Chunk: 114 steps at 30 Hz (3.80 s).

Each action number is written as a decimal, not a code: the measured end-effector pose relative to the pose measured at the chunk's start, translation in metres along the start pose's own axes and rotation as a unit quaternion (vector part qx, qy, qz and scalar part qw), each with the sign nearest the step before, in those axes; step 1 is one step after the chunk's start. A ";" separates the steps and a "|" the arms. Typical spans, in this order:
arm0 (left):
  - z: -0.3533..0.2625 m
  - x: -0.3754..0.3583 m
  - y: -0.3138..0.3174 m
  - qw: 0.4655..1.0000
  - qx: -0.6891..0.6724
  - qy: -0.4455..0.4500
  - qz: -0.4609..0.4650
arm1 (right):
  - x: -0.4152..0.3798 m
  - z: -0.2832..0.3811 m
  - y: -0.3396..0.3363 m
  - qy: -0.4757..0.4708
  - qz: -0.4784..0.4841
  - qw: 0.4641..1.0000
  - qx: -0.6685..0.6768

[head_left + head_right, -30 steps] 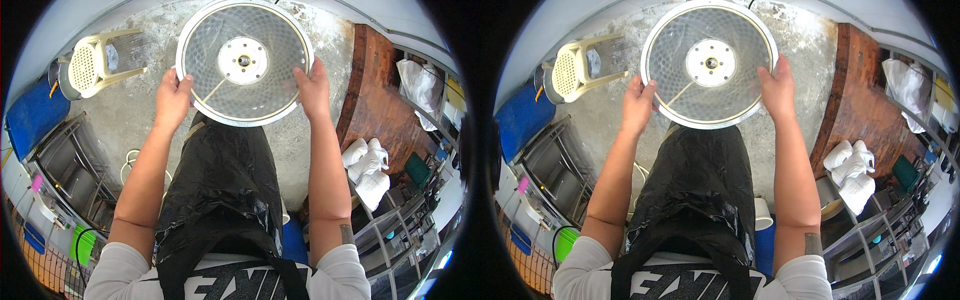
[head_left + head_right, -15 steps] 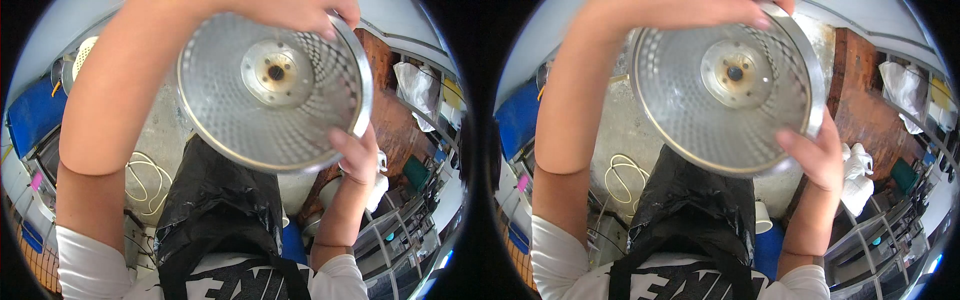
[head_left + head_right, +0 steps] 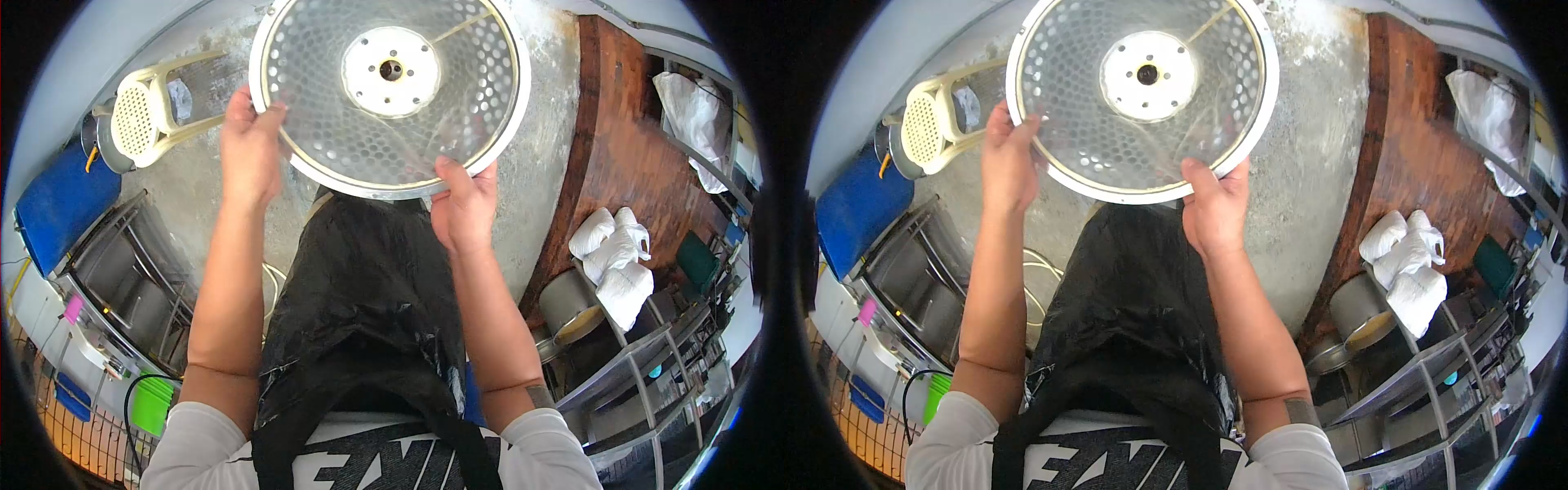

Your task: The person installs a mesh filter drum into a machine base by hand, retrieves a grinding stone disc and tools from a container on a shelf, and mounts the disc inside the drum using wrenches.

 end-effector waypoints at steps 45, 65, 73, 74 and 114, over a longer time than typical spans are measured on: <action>-0.114 0.111 0.080 0.804 0.472 0.360 0.034 | 0.058 0.024 -0.030 -0.025 -0.070 0.913 -0.402; -0.035 0.033 0.000 0.911 0.394 0.099 -0.067 | 0.130 0.090 0.055 -0.230 0.016 0.727 -0.647; 0.056 -0.010 0.008 0.989 0.103 -0.040 -0.100 | 0.173 0.068 0.135 -0.277 0.206 0.670 -0.657; 0.056 -0.013 0.010 0.989 0.100 -0.042 -0.103 | 0.178 0.066 0.139 -0.297 0.210 0.638 -0.678; 0.031 0.019 0.008 0.852 0.521 0.014 0.042 | 0.169 0.042 0.150 -0.338 0.163 0.431 -0.821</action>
Point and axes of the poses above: each hand's wrist, its own x-axis towards the middle knuckle, its own y-axis out of the palm, z = x × y, the point moved 10 cm from there along x, towards the middle knuckle, and after that the axes turned 15 degrees about x, right-handed, at the moved point
